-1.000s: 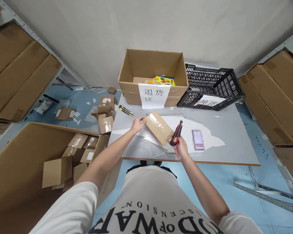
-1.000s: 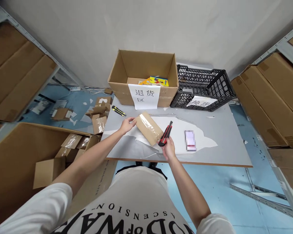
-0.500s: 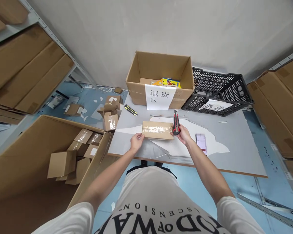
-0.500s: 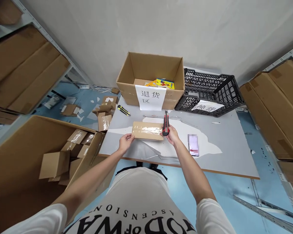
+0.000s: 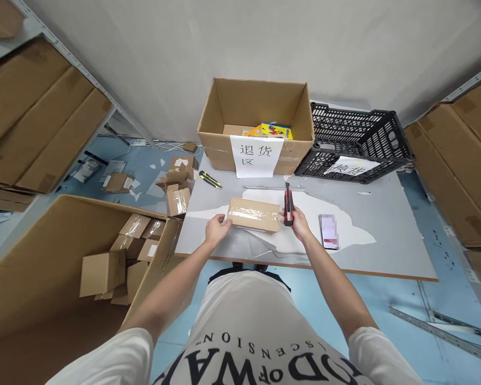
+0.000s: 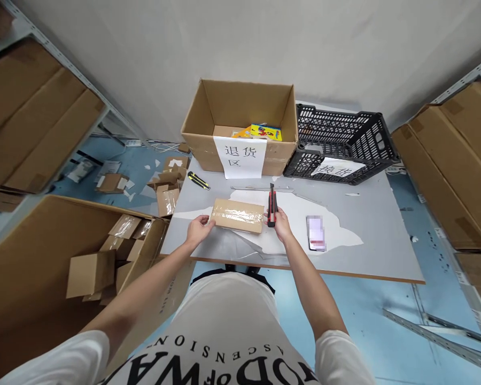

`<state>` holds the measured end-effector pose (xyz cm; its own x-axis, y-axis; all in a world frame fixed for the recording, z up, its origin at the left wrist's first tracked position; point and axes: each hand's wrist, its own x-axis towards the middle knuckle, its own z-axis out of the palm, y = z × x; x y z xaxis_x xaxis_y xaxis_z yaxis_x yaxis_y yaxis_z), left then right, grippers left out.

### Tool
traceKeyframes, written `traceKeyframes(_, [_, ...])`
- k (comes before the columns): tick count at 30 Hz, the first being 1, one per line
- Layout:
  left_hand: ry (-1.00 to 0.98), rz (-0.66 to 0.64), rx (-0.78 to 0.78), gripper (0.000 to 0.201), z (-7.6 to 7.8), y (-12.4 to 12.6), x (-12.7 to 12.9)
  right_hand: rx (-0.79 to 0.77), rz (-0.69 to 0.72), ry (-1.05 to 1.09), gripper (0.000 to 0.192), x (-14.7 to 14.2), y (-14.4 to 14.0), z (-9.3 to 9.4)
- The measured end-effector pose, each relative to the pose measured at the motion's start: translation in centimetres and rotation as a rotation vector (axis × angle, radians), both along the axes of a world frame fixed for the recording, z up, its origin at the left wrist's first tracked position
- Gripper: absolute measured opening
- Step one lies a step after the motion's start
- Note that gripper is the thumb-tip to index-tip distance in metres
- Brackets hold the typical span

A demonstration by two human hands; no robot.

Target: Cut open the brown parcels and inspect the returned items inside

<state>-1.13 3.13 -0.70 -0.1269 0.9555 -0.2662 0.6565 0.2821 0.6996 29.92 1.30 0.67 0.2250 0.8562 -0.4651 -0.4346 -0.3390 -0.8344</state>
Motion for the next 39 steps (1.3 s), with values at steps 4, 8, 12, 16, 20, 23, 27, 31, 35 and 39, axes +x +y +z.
traceKeyframes(4, [0.116, -0.199, 0.147, 0.062, 1.4, 1.0, 0.8, -0.008, -0.049, -0.147, 0.031, 1.5, -2.4, -0.4])
traceKeyframes(8, [0.219, -0.545, 0.274, 0.090, 2.9, 2.9, 2.6, -0.025, 0.051, -0.231, 0.045, 1.7, -5.8, -0.9])
traceKeyframes(12, [0.336, -0.821, 0.298, 0.119, 3.5, 4.5, 4.9, -0.043, 0.101, -0.232, 0.071, 0.9, -8.0, -1.4])
traceKeyframes(16, [0.412, -0.909, 0.281, 0.126, 3.0, 5.1, 6.3, -0.040, 0.123, -0.209, 0.082, 0.6, -9.0, -1.7])
traceKeyframes(20, [0.417, -0.917, 0.260, 0.125, 2.4, 5.1, 6.5, -0.042, 0.128, -0.205, 0.082, 0.6, -9.2, -1.8])
traceKeyframes(23, [0.392, -0.910, 0.270, 0.125, 2.3, 5.1, 6.4, -0.049, 0.134, -0.198, 0.081, 0.7, -9.1, -1.6])
traceKeyframes(27, [0.394, -0.904, 0.260, 0.122, 2.3, 5.2, 6.5, -0.076, 0.140, -0.189, 0.082, 1.0, -9.1, -1.3])
traceKeyframes(31, [0.406, -0.888, 0.265, 0.119, 2.0, 5.0, 6.5, -0.099, 0.191, -0.232, 0.079, 1.7, -8.9, -1.1])
traceKeyframes(35, [0.405, -0.872, 0.306, 0.122, 1.5, 4.9, 6.4, -0.115, 0.251, -0.281, 0.077, 2.7, -8.9, -1.0])
traceKeyframes(39, [0.396, -0.867, 0.319, 0.122, 1.2, 4.9, 6.3, -0.113, 0.329, -0.304, 0.076, 3.3, -9.1, -0.7])
